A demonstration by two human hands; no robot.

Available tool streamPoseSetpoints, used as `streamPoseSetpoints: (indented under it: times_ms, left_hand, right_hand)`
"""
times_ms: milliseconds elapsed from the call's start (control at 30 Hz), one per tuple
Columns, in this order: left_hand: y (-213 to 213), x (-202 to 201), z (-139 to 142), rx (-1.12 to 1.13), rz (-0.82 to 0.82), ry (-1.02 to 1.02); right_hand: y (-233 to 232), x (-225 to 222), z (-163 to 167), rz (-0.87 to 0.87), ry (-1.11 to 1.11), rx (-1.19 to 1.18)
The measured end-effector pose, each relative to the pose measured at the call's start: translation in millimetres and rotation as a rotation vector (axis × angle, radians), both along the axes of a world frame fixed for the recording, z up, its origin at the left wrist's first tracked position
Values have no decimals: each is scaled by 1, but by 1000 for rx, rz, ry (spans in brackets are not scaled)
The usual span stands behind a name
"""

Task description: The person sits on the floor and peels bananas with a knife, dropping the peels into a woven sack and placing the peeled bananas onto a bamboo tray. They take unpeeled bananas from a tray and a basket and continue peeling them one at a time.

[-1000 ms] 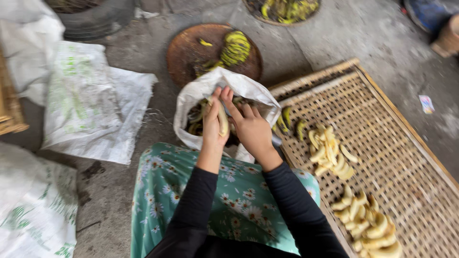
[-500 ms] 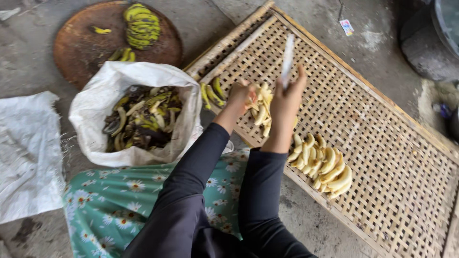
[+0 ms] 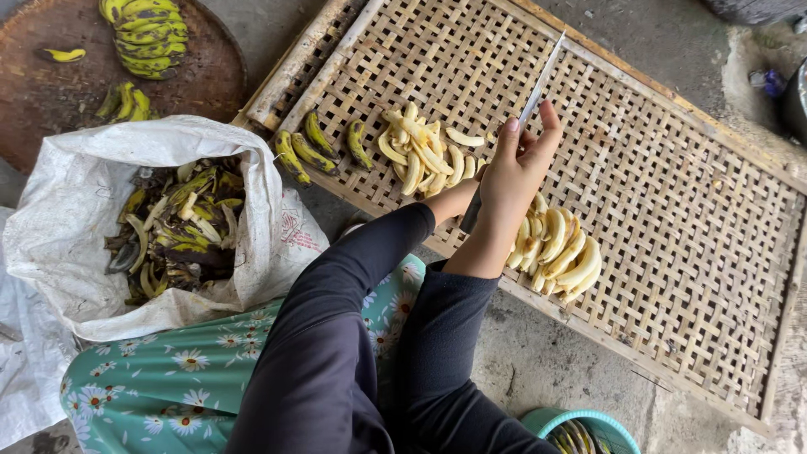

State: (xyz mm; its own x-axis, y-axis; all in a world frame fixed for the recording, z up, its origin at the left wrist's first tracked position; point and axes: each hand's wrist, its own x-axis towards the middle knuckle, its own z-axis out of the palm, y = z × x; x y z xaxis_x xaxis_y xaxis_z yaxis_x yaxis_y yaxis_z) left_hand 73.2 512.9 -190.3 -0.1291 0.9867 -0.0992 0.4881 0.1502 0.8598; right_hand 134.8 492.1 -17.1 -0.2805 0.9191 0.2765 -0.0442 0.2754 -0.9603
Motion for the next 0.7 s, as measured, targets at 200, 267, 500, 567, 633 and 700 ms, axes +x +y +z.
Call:
streamPoseSetpoints:
  times_ms: [200,267,500,567,633,700]
  left_hand:
    - [-42,-76,27,208,778,193]
    - [-75,-110,32,-38,1035,205]
    - [-146,-138,26,-149,1072,743]
    - [-136,-135,29,-441,903,595]
    - [-130,-129,29,-561,839,502]
    - [-128,-125,29,-512,901,488]
  right_hand:
    - [8,-2,0,23,-7,27]
    - [8,-3,0,42,17,-1]
    - [-4,1,13,25,-14,-74]
    - [-8,2,19,31,-18,-59]
    - [-13,5,23,35,-55,-32]
    - [-18,3,26,42,-106,10]
